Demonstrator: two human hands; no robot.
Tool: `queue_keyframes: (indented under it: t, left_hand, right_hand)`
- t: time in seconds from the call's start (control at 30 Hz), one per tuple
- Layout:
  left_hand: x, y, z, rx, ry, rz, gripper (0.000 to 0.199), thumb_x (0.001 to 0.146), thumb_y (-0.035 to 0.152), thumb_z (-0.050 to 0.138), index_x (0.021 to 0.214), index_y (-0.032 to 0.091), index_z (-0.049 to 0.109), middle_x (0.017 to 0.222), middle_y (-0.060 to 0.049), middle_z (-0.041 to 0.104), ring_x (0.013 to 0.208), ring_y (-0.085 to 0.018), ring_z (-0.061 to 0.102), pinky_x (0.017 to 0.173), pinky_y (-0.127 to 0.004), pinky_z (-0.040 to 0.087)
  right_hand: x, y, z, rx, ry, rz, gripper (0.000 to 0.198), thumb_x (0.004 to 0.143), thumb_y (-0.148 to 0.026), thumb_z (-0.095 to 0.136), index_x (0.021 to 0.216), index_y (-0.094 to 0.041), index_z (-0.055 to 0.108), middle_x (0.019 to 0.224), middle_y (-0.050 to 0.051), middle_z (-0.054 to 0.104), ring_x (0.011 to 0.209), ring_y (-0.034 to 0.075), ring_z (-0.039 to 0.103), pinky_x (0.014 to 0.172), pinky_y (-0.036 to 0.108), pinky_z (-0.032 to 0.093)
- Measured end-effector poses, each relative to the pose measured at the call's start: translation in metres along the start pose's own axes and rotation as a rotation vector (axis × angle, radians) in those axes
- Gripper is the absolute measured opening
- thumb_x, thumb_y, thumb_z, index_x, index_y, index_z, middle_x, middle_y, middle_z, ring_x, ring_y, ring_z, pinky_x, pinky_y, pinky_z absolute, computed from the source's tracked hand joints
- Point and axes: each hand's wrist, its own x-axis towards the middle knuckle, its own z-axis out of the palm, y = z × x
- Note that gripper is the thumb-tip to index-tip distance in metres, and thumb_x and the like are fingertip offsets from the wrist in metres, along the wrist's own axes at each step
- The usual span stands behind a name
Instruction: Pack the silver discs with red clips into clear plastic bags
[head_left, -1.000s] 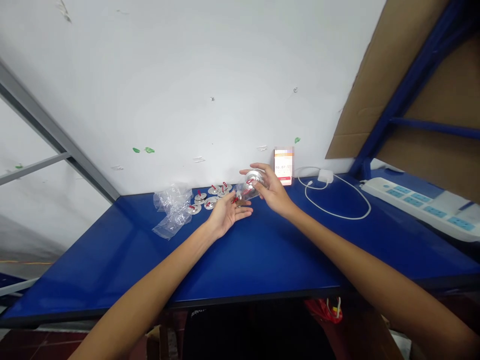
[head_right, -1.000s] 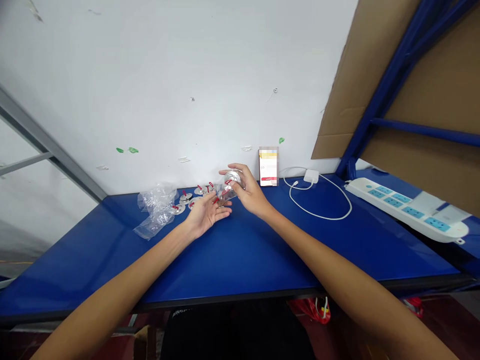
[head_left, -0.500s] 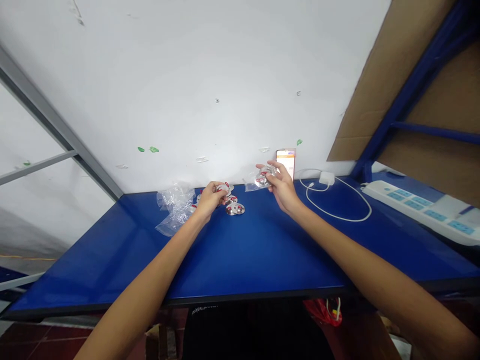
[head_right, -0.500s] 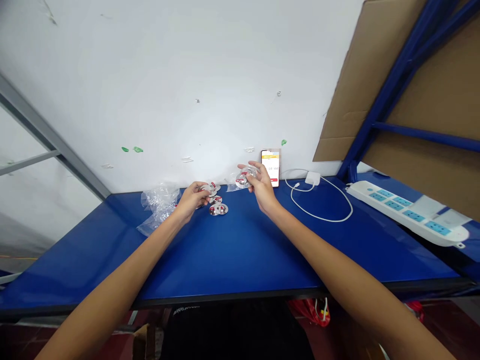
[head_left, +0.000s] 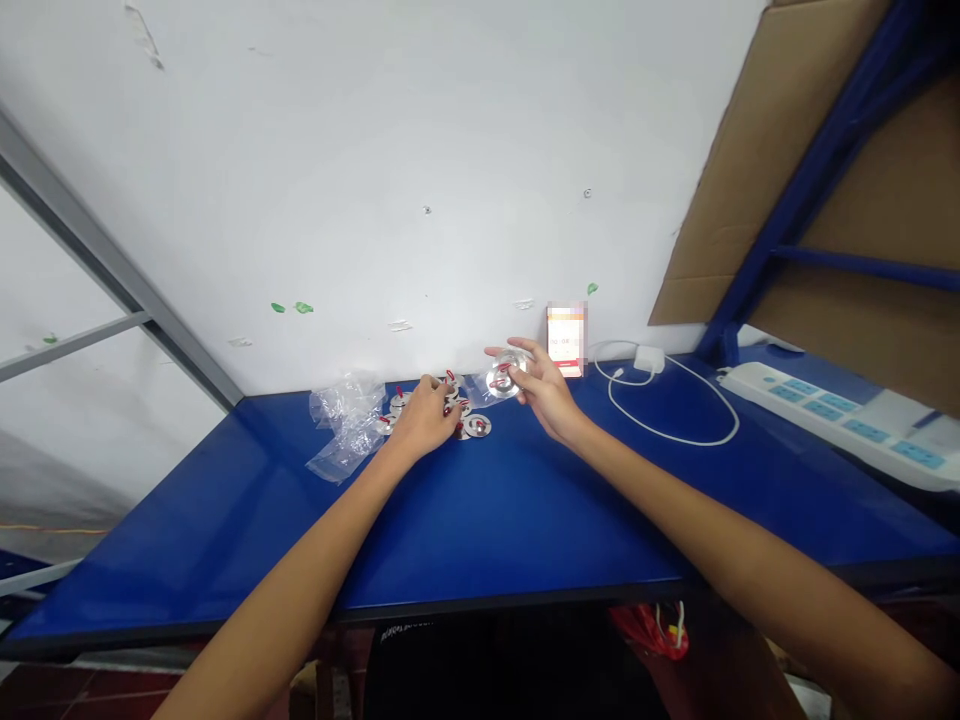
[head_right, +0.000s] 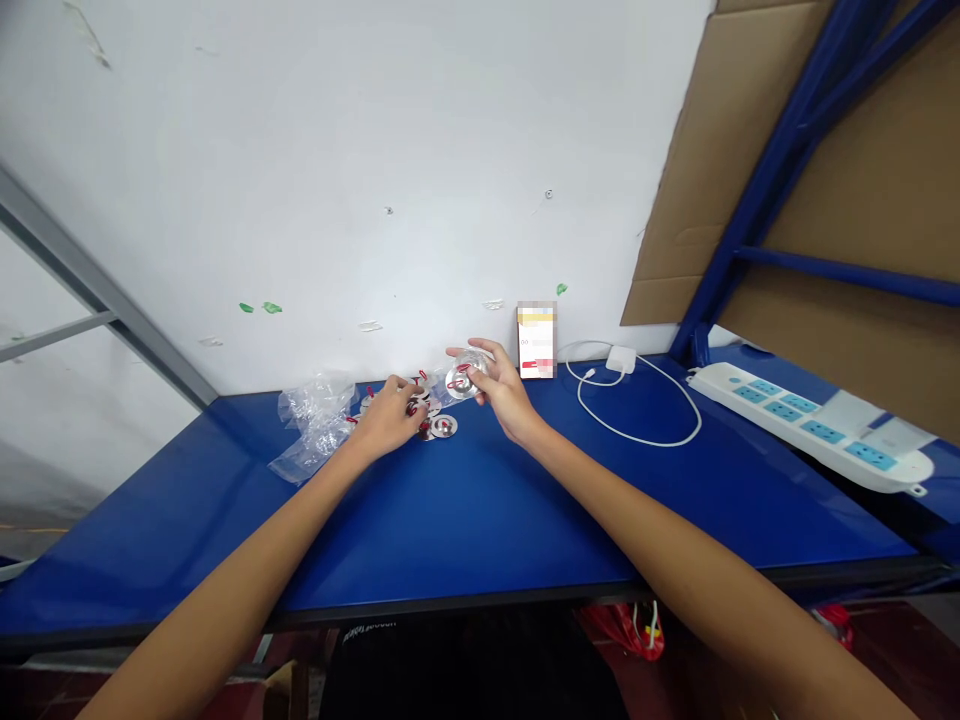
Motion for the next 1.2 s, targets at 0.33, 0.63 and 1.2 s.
queue_keyframes:
  t: [0.33, 0.63, 1.2]
  left_hand:
    - [0.003, 0.031, -0.024, -0.729, 0.079, -0.03, 0.022, 0.101, 0.038, 0.066, 0.105, 0.02, 0.078, 0.099, -0.006, 0.077, 0.078, -0.021, 0.069, 0.072, -0.035, 0.056]
    - [-0.001, 0.029, -0.018, -1.224, -0.158, -0.241, 0.048, 0.084, 0.048, 0.092, 0.119, 0.017, 0.082, 0.065, 0.001, 0.064, 0.053, -0.013, 0.055, 0.052, -0.026, 0.046]
    - [0.002, 0.022, -0.023, -1.273, -0.151, -0.28, 0.041, 0.083, 0.047, 0.093, 0.108, 0.018, 0.077, 0.074, -0.003, 0.071, 0.064, -0.014, 0.065, 0.059, -0.023, 0.05]
  right_hand:
    - [-0.001, 0.008, 0.008, -0.133, 0.024, -0.153, 0.052, 0.099, -0.055, 0.078, 0.138, -0.032, 0.052, 0.154, 0.011, 0.068, 0.089, 0.021, 0.068, 0.053, 0.03, 0.048]
    - [-0.007, 0.015, 0.013, -0.105, -0.046, -0.172, 0.048, 0.103, -0.057, 0.073, 0.139, -0.032, 0.053, 0.164, 0.012, 0.06, 0.114, 0.027, 0.073, 0.076, 0.039, 0.065]
    - [-0.005, 0.014, 0.003, -0.057, -0.104, 0.015, 0.05, 0.103, -0.055, 0.071, 0.147, -0.034, 0.061, 0.142, 0.007, 0.077, 0.128, 0.032, 0.074, 0.118, 0.058, 0.056]
